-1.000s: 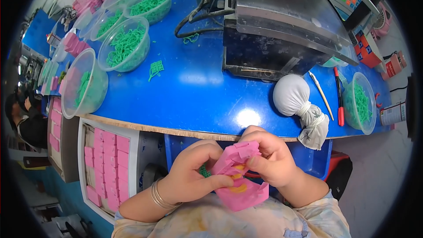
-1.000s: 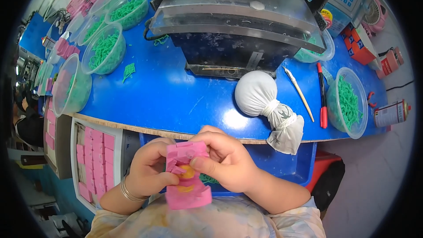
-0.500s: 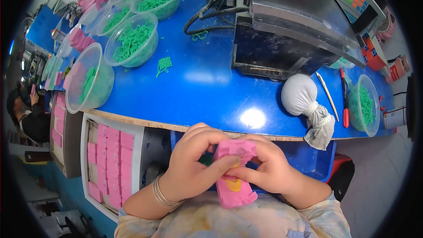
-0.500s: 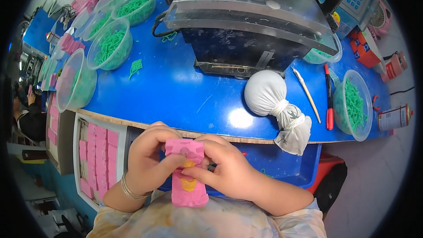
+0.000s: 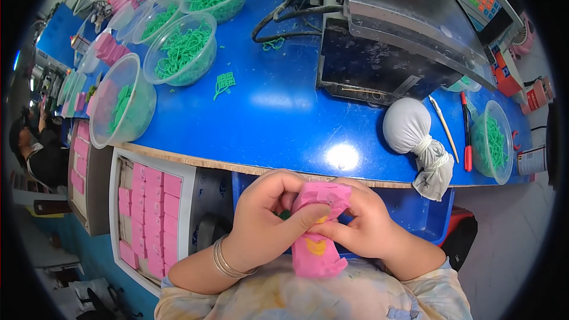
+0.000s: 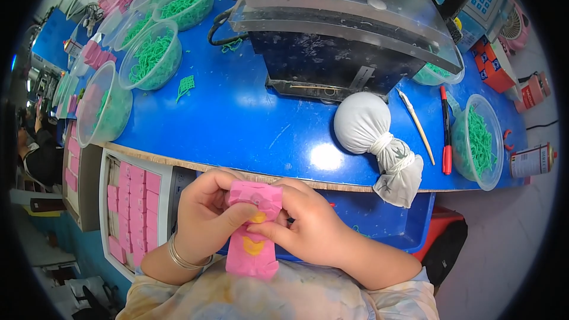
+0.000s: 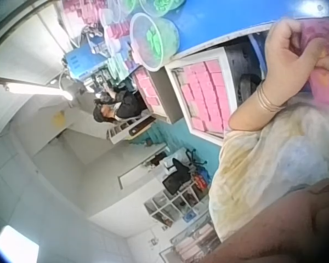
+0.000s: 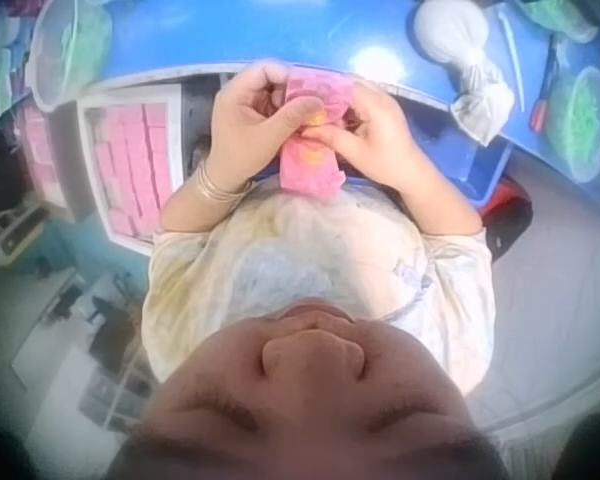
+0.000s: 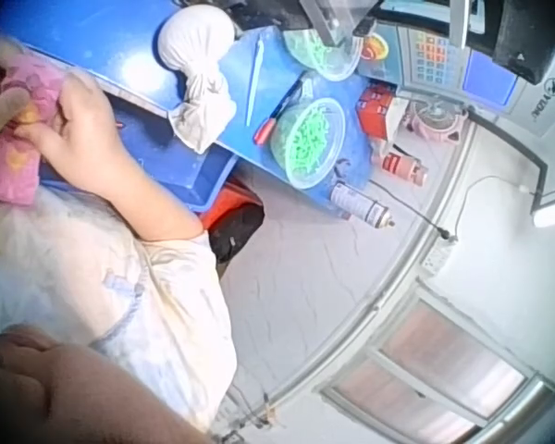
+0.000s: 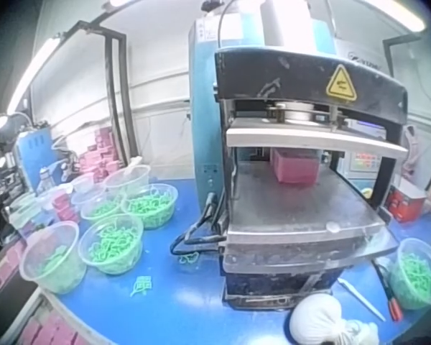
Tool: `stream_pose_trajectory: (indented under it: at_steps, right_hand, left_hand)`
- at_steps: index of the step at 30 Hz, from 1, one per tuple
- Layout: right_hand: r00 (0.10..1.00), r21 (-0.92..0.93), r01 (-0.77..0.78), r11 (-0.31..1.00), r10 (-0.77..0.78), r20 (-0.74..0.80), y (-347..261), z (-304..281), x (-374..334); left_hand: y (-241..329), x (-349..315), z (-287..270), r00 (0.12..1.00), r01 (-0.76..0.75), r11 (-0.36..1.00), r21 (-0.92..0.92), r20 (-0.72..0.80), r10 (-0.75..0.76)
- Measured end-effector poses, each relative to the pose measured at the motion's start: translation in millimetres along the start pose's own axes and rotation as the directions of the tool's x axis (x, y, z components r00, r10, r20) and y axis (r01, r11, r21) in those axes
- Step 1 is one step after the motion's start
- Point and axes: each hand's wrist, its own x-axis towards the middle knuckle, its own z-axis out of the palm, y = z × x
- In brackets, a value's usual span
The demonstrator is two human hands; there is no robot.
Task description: The recorder matches small green components into a pink wax mold, then places the mold under a heating/pressing machine.
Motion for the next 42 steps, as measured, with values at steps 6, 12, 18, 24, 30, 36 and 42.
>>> stream_pose_trajectory:
  at_steps: [6, 12, 18, 24, 30, 36, 42]
  right_hand:
    - [0.999, 0.156, -0.026, 0.987, 0.029, -0.016, 5.0, -6.1, 0.6]
    - [0.992, 0.335, -0.028, 0.942, 0.067, -0.106, 1.6, 0.5, -1.1]
    - [0.977, 0.042, 0.211, 0.977, -0.210, -0.020, 0.8, -12.2, 2.8]
    - [0.980, 0.015, 0.112, 0.994, -0.108, -0.165, -8.6, -3.2, -1.8]
    - [0.925, -0.085, 0.327, 0.941, -0.337, -0.176, -18.0, -12.3, -1.3]
    - [0.948, 0.053, 0.208, 0.977, -0.188, -0.257, -6.8, -3.9, -5.5]
    - [0.961, 0.417, 0.124, 0.900, -0.004, -0.277, -9.2, 5.2, -6.3]
  left_hand:
    - [4.0, 3.8, 1.1, 0.961, -0.274, 0.958, 0.079, 0.044, 0.271]
    - [1.4, 0.2, -2.5, 0.960, -0.277, 0.959, 0.067, 0.068, 0.272]
    - [7.3, 3.4, -1.3, 0.962, -0.208, 0.977, -0.053, 0.169, 0.215]
    - [11.4, 3.3, 7.2, 0.976, -0.103, 0.959, -0.263, 0.158, 0.148]
    - [10.6, 0.3, 3.2, 0.991, 0.096, 0.925, -0.368, 0.119, -0.055]
    - [10.5, -2.0, 4.7, 0.964, -0.052, 0.986, -0.156, 0.251, 0.091]
    - [3.3, -1.9, 7.7, 0.960, -0.205, 0.979, 0.008, 0.194, 0.200]
